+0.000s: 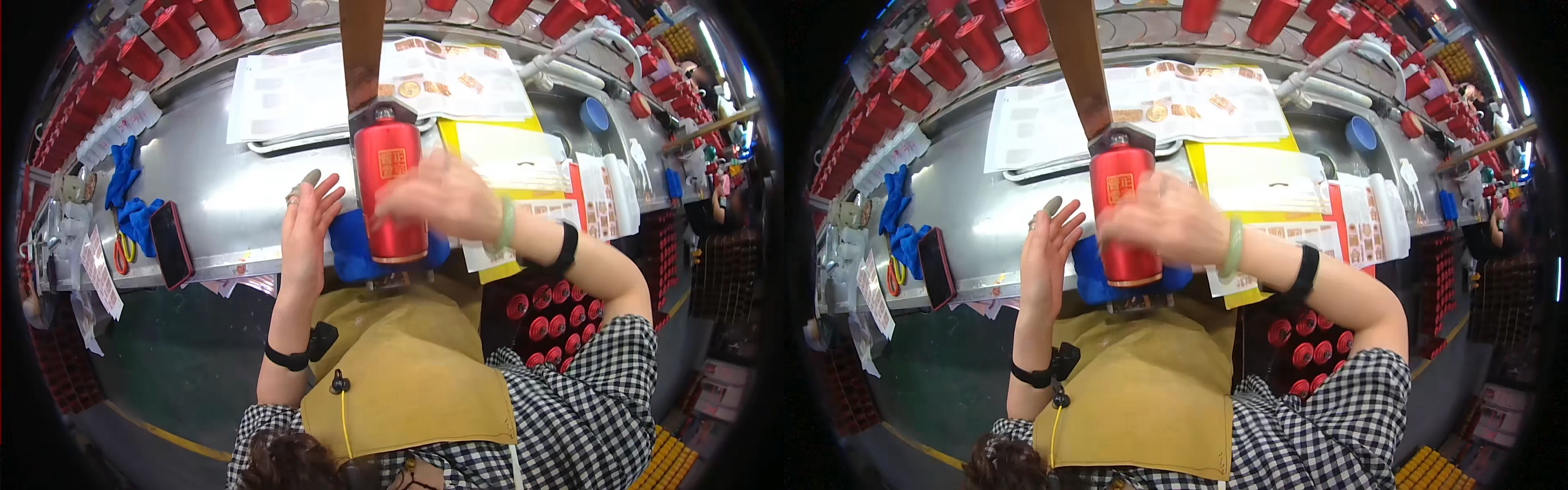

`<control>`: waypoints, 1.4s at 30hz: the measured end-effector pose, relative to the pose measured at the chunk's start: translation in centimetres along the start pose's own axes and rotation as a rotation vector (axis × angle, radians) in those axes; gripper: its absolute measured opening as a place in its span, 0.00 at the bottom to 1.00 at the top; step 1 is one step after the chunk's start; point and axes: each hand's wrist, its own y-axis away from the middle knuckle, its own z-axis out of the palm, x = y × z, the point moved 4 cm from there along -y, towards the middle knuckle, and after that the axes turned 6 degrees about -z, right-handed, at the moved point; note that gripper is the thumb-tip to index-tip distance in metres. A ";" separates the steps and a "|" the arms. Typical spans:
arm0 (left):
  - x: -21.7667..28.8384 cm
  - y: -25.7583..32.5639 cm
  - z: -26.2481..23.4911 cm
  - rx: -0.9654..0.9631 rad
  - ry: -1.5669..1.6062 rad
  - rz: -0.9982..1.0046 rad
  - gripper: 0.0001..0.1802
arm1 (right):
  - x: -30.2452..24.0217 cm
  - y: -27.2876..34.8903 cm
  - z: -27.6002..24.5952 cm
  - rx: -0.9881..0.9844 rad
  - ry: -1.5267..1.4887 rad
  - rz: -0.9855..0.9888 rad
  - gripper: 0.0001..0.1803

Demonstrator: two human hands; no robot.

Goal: Apply multiple labels and decorative stickers to a red cylindrical container.

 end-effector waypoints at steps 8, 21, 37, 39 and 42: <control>0.5 1.0 0.8 -0.030 -0.005 0.015 0.36 | 1.0 -2.0 -0.7 0.060 0.313 -0.044 0.15; 1.0 -0.2 3.4 -0.206 -0.265 0.085 0.42 | 2.2 -1.6 -5.8 0.301 -0.008 0.546 0.10; 2.4 4.2 7.9 -0.503 -0.447 0.112 0.48 | -4.2 3.2 -8.2 0.405 -0.376 0.837 0.15; 3.1 4.4 9.1 -0.551 -0.594 0.243 0.52 | -5.4 3.8 -9.9 0.374 -0.287 0.802 0.15; 4.4 5.5 11.3 -0.670 -0.679 0.266 0.52 | -7.4 4.5 -12.6 0.316 -0.185 0.799 0.16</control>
